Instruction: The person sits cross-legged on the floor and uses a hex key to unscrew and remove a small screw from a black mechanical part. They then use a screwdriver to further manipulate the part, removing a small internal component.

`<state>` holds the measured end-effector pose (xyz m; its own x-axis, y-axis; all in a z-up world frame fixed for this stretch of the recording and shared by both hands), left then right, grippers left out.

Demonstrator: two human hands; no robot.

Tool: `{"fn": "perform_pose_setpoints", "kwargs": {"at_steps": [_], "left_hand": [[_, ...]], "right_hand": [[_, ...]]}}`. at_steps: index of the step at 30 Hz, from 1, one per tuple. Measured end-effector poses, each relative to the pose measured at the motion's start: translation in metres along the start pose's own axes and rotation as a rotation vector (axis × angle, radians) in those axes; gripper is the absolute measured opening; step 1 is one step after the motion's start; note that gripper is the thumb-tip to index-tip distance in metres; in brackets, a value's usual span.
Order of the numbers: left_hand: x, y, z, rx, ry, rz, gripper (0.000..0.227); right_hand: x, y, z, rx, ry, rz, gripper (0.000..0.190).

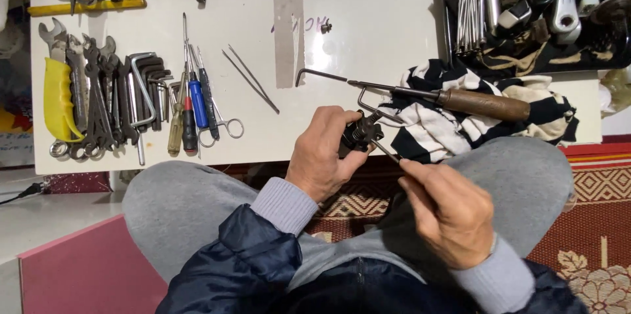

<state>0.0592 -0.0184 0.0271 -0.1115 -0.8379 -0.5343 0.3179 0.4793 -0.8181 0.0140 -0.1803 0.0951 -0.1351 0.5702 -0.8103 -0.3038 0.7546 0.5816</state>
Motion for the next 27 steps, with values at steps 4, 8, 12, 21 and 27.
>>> {"fn": "perform_pose_setpoints", "kwargs": {"at_steps": [4,8,12,21,27], "left_hand": [[0.0,-0.001,-0.002,0.01,-0.01,-0.007,0.048],[-0.005,-0.002,-0.006,0.032,-0.075,0.088,0.05],[-0.007,-0.011,-0.007,0.084,-0.094,0.132,0.05],[0.001,-0.006,-0.013,0.129,-0.056,0.092,0.055],[0.004,-0.009,-0.014,0.142,-0.027,0.068,0.057]], "right_hand": [[0.017,-0.021,-0.011,0.253,0.009,0.064,0.027],[0.025,-0.039,-0.009,0.371,-0.003,0.228,0.023],[0.048,-0.072,-0.021,0.536,0.169,0.479,0.025],[0.049,-0.074,-0.019,0.498,0.106,0.336,0.017],[0.034,-0.044,-0.01,0.364,0.001,0.033,0.013]]}}
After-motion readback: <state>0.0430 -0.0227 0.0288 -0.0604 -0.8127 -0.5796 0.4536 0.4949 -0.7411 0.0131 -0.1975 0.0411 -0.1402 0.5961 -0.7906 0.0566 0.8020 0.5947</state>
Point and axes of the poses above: each hand's wrist, its own z-axis towards the middle knuckle, its own x-axis out of the palm, y = z × x, the point moved 8 cm from there along z, towards the middle knuckle, and after that the axes turned 10 degrees about y, right-handed, at the moved point
